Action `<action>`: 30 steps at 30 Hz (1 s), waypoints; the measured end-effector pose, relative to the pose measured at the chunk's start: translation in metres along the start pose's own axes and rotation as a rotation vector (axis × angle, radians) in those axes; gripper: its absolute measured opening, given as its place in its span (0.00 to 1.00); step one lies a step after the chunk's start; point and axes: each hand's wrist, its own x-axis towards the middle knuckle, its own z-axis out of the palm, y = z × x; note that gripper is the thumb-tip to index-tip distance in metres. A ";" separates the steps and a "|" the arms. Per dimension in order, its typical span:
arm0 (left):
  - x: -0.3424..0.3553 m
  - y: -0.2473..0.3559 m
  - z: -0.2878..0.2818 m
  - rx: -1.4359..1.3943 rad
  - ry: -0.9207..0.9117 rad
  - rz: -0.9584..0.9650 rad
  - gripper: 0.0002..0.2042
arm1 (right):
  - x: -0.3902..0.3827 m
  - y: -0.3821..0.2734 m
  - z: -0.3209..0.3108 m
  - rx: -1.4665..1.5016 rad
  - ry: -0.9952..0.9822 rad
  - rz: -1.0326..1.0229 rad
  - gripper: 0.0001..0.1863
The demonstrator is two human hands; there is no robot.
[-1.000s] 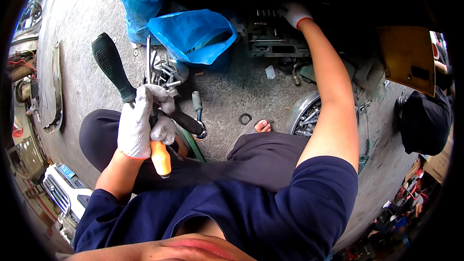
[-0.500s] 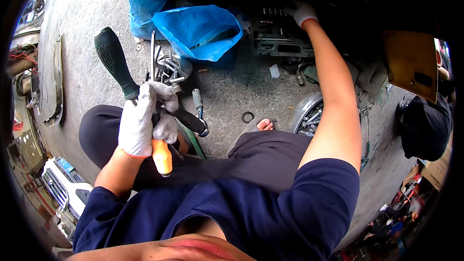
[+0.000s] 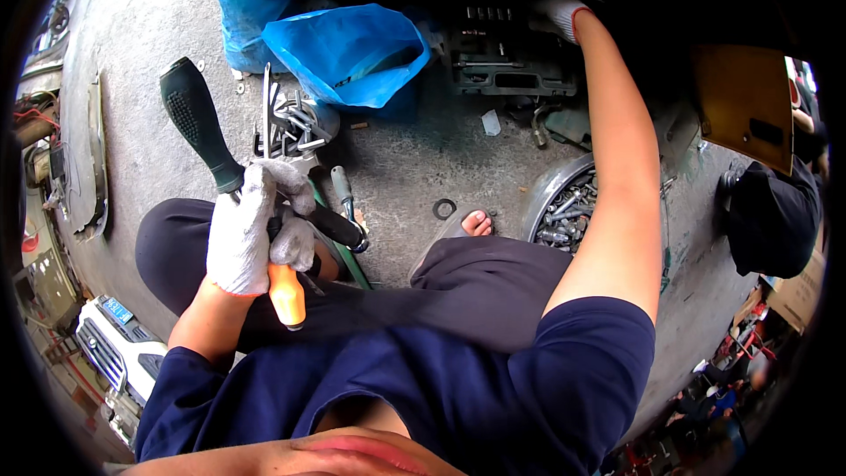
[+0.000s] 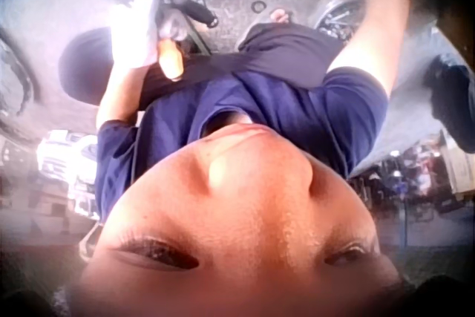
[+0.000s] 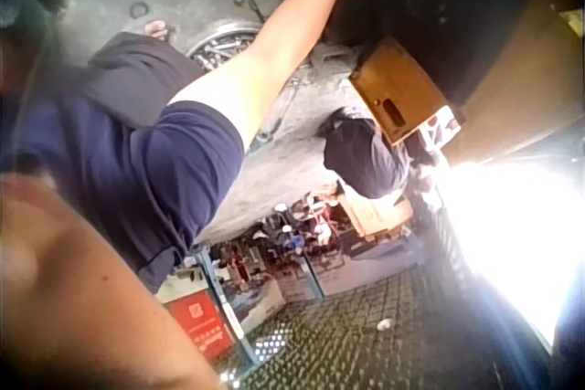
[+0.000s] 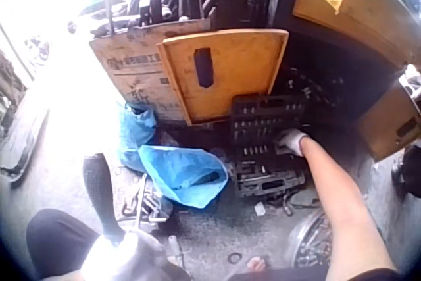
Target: The person is working on the front bumper of a white car in a garage. They use a screwdriver to remove screws from the bumper area and then use a hammer to tap on the bumper. The person also picks up a tire and places it on the floor.
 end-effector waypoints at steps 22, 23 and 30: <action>0.001 -0.002 0.008 0.018 0.019 -0.005 0.19 | 0.041 0.009 0.047 0.201 0.292 0.218 0.20; 0.001 -0.003 0.008 0.030 0.019 -0.003 0.19 | 0.041 0.007 0.047 0.168 0.303 0.210 0.20; 0.000 -0.002 0.005 0.052 0.027 0.007 0.19 | 0.034 0.003 0.037 0.205 0.252 0.200 0.22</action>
